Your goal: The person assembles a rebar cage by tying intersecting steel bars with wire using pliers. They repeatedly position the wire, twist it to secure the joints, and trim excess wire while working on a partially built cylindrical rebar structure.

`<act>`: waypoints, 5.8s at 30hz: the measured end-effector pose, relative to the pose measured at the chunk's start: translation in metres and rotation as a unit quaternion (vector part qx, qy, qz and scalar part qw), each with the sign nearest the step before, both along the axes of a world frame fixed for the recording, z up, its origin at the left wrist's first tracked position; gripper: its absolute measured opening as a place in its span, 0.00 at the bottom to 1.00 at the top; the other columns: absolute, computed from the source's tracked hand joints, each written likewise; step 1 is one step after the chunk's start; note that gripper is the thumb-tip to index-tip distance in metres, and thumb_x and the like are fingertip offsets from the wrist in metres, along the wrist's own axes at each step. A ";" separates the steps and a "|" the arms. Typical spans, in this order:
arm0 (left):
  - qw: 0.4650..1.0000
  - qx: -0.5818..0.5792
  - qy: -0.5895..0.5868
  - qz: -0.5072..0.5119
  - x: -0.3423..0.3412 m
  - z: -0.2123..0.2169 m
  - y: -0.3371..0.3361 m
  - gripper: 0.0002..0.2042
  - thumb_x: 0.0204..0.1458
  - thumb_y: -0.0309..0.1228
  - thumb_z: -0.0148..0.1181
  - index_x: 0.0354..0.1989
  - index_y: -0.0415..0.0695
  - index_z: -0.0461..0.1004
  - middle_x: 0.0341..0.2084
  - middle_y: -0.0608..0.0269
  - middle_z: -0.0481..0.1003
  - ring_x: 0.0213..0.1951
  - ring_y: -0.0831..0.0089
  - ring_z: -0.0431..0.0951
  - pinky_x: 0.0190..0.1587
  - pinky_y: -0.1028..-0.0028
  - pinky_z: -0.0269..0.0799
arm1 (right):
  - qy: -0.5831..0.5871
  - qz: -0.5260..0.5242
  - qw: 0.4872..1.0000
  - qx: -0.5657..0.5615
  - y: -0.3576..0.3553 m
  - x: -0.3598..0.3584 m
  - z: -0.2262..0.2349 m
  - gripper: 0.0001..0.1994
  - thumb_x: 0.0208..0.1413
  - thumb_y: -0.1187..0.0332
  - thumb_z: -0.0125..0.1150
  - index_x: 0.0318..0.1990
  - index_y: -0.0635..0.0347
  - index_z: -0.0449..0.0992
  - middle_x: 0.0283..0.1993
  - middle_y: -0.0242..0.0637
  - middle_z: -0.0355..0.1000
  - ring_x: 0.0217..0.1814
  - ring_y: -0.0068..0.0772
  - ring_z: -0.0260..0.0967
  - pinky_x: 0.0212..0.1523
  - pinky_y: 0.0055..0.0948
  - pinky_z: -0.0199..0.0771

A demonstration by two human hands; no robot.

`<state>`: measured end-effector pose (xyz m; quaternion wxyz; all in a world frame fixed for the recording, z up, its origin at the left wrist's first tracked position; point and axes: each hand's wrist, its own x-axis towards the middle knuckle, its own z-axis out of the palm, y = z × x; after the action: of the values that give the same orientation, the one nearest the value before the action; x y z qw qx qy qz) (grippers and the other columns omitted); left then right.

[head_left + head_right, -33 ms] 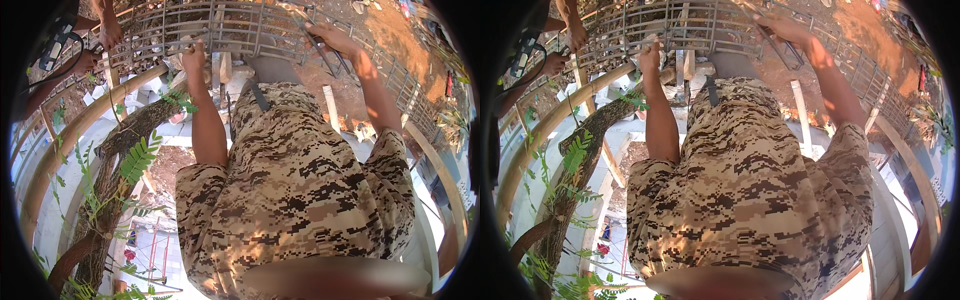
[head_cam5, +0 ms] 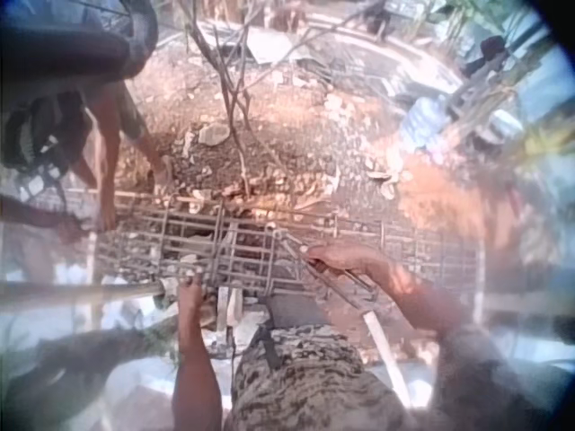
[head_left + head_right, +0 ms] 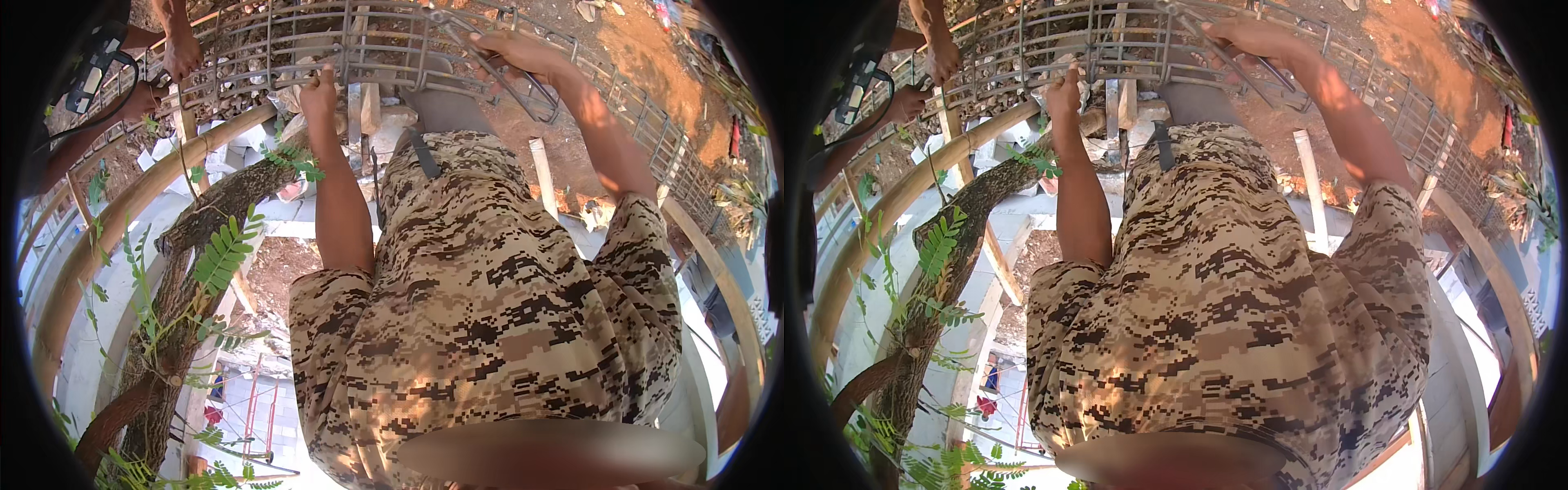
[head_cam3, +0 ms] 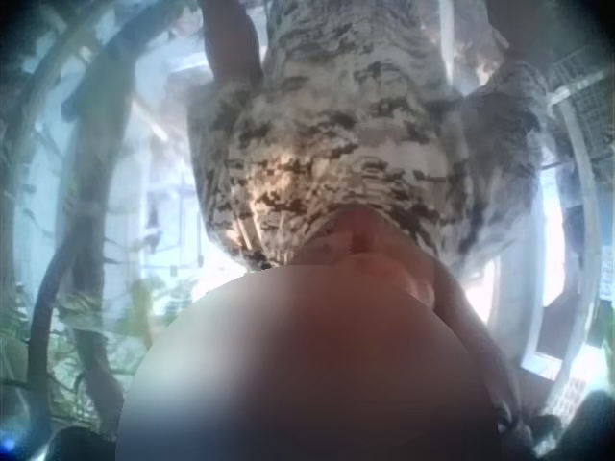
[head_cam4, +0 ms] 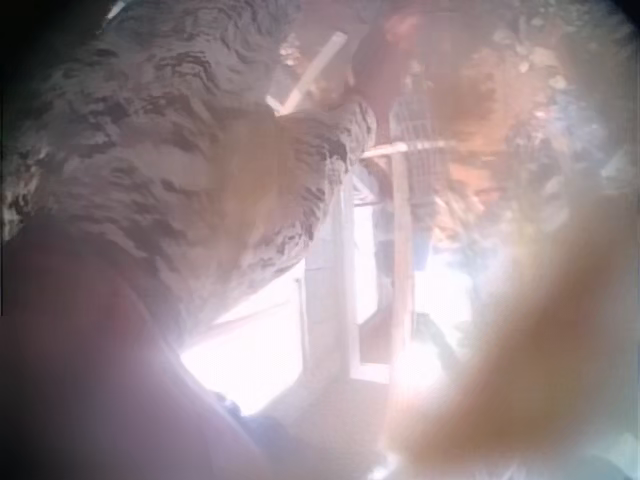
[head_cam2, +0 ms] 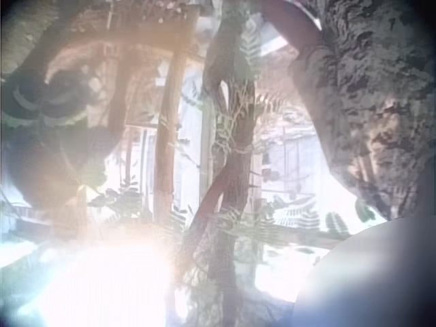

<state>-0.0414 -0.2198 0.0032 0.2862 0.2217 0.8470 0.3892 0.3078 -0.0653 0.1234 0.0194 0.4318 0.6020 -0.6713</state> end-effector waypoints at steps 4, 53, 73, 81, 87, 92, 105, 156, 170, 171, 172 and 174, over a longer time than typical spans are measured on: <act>0.974 0.107 -0.170 0.108 0.008 0.001 -0.033 0.17 0.55 0.46 0.64 0.25 0.45 0.73 0.12 0.76 0.59 0.15 0.84 0.55 0.18 0.75 0.48 | -0.044 0.157 0.985 -0.056 -0.016 -0.138 -0.022 0.17 0.62 0.61 0.51 0.36 0.71 0.71 0.38 0.51 0.75 0.38 0.39 0.79 0.27 0.39 0.86; 0.799 0.114 -0.586 -0.079 0.030 0.008 0.042 0.37 0.55 0.61 0.51 0.52 0.33 0.68 0.35 0.48 0.76 0.30 0.58 0.79 0.33 0.60 0.81 | 0.299 -0.252 0.835 -0.388 -0.072 -0.141 -0.064 0.12 0.67 0.60 0.49 0.44 0.60 0.69 0.32 0.41 0.77 0.25 0.30 0.76 0.25 0.31 0.79; 0.831 0.226 -0.497 0.103 0.093 0.015 0.047 0.22 0.55 0.48 0.61 0.32 0.36 0.69 0.26 0.55 0.73 0.30 0.61 0.77 0.39 0.59 0.79 | 0.171 -0.138 0.906 -0.362 -0.099 -0.096 -0.033 0.13 0.49 0.67 0.55 0.39 0.67 0.73 0.32 0.42 0.74 0.32 0.32 0.74 0.24 0.33 0.68; 0.801 0.231 -0.552 0.025 0.090 0.003 0.060 0.21 0.54 0.49 0.65 0.31 0.40 0.75 0.23 0.58 0.76 0.30 0.67 0.78 0.34 0.67 0.76 | 0.087 -0.092 0.923 -0.363 -0.065 -0.085 -0.014 0.14 0.49 0.67 0.52 0.43 0.64 0.69 0.37 0.47 0.74 0.41 0.38 0.76 0.51 0.60 0.75; 0.769 0.268 -0.578 0.047 0.085 -0.015 0.063 0.23 0.55 0.50 0.63 0.36 0.38 0.75 0.25 0.58 0.77 0.29 0.67 0.77 0.34 0.67 0.76 | 0.029 -0.005 0.918 -0.397 -0.026 -0.088 -0.008 0.14 0.48 0.64 0.54 0.40 0.64 0.69 0.43 0.53 0.71 0.46 0.42 0.75 0.55 0.73 0.65; 0.765 0.311 -0.564 0.009 0.090 -0.001 0.067 0.21 0.59 0.49 0.59 0.41 0.39 0.75 0.33 0.58 0.79 0.31 0.68 0.77 0.37 0.65 0.77 | 0.055 0.048 0.912 -0.403 -0.002 -0.097 0.006 0.13 0.50 0.64 0.53 0.37 0.66 0.69 0.36 0.48 0.71 0.40 0.40 0.76 0.50 0.59 0.71; 0.515 0.338 -0.788 -0.001 0.068 -0.014 0.017 0.10 0.65 0.39 0.53 0.40 0.45 0.72 0.27 0.71 0.70 0.28 0.80 0.71 0.35 0.72 0.77 | 0.124 -0.226 0.929 -0.266 -0.152 -0.137 -0.043 0.11 0.57 0.68 0.48 0.26 0.67 0.67 0.24 0.41 0.65 0.22 0.34 0.65 0.19 0.37 0.65; 0.775 0.242 -0.582 0.039 0.086 0.022 0.022 0.27 0.59 0.51 0.57 0.50 0.34 0.67 0.40 0.54 0.72 0.46 0.61 0.73 0.51 0.61 0.69 | 0.041 0.028 0.939 -0.340 -0.027 -0.092 0.021 0.21 0.62 0.56 0.52 0.56 0.62 0.66 0.41 0.45 0.70 0.37 0.32 0.72 0.41 0.48 0.76; 0.639 0.318 -0.700 0.036 0.077 -0.001 0.004 0.19 0.59 0.43 0.57 0.46 0.37 0.71 0.35 0.57 0.75 0.39 0.61 0.77 0.45 0.59 0.76 | 0.044 -0.153 0.947 -0.278 -0.141 -0.124 -0.017 0.23 0.58 0.48 0.63 0.25 0.61 0.72 0.19 0.34 0.66 0.18 0.24 0.64 0.16 0.26 0.58; 0.608 0.335 -0.719 0.040 0.079 0.000 0.003 0.21 0.59 0.44 0.57 0.47 0.37 0.71 0.36 0.57 0.75 0.39 0.61 0.77 0.46 0.58 0.76 | 0.065 -0.147 0.948 -0.274 -0.144 -0.125 -0.019 0.23 0.58 0.48 0.62 0.25 0.61 0.72 0.19 0.34 0.67 0.18 0.24 0.64 0.16 0.26 0.58; 0.578 0.343 -0.738 0.056 0.080 0.002 0.001 0.22 0.58 0.45 0.57 0.49 0.36 0.70 0.36 0.57 0.75 0.39 0.61 0.77 0.47 0.58 0.76 | 0.065 -0.137 0.949 -0.277 -0.147 -0.128 -0.021 0.23 0.59 0.49 0.62 0.26 0.61 0.72 0.19 0.34 0.67 0.18 0.24 0.64 0.16 0.26 0.58; 0.548 0.331 -0.762 0.098 0.085 0.007 0.005 0.29 0.54 0.48 0.59 0.55 0.35 0.68 0.38 0.57 0.75 0.41 0.62 0.77 0.49 0.58 0.75 | 0.076 -0.153 0.953 -0.251 -0.144 -0.131 -0.024 0.23 0.59 0.49 0.62 0.26 0.62 0.73 0.19 0.34 0.67 0.17 0.24 0.63 0.15 0.26 0.59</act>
<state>0.0431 -0.2148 0.0101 0.6910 -0.1635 0.1386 0.6903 0.1770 -0.2095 0.0996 -0.0220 0.4477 0.3408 -0.8264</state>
